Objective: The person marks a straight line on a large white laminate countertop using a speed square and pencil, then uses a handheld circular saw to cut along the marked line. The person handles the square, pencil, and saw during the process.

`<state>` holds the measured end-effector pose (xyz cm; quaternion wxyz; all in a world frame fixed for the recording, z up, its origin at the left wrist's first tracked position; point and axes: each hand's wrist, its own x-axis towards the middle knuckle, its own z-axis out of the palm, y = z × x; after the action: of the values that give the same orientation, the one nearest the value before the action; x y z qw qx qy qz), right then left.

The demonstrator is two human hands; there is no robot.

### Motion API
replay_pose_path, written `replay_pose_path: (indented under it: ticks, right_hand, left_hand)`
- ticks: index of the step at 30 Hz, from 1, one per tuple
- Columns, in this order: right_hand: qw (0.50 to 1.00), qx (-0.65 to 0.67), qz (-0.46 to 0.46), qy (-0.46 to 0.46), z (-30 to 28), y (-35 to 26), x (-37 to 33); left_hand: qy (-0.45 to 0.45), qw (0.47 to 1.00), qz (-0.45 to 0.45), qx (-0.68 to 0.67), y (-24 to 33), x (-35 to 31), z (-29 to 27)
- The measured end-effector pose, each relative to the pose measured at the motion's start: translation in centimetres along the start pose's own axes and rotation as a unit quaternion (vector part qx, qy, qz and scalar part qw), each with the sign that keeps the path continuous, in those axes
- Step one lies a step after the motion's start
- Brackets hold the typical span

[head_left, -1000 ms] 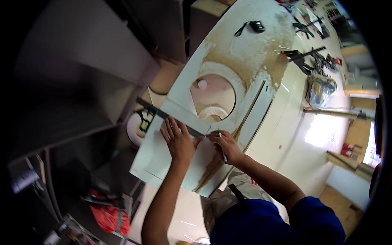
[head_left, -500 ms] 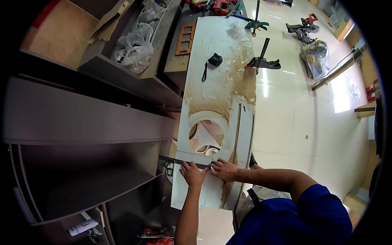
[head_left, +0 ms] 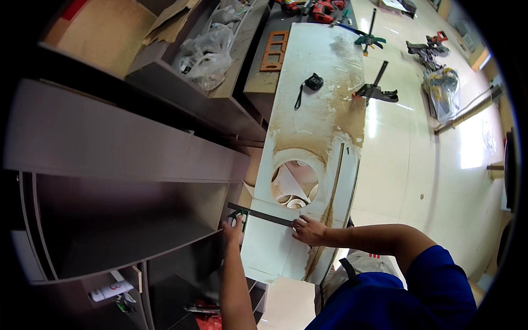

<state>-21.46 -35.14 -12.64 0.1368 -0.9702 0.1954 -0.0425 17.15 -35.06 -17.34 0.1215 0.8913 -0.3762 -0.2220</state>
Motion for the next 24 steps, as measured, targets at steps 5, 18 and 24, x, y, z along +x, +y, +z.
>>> replay_pose_path:
  ticks: [5, 18, 24]
  right_hand:
    - [0.999, -0.004, 0.01, -0.049, -0.7, -0.1, -0.4]
    - [0.984, 0.166, 0.045, -0.035, -2.9, 1.0, 3.3]
    - [0.894, 0.324, 0.235, 0.203, -7.8, 0.7, 4.3]
  left_hand:
    - [-0.187, 0.965, -0.017, -0.183, -1.4, 2.0, 2.2]
    - [-0.134, 0.917, 0.05, -0.373, -1.4, 0.4, 1.1]
    - [0.016, 0.8, -0.169, -0.576, -13.2, -6.7, -2.7]
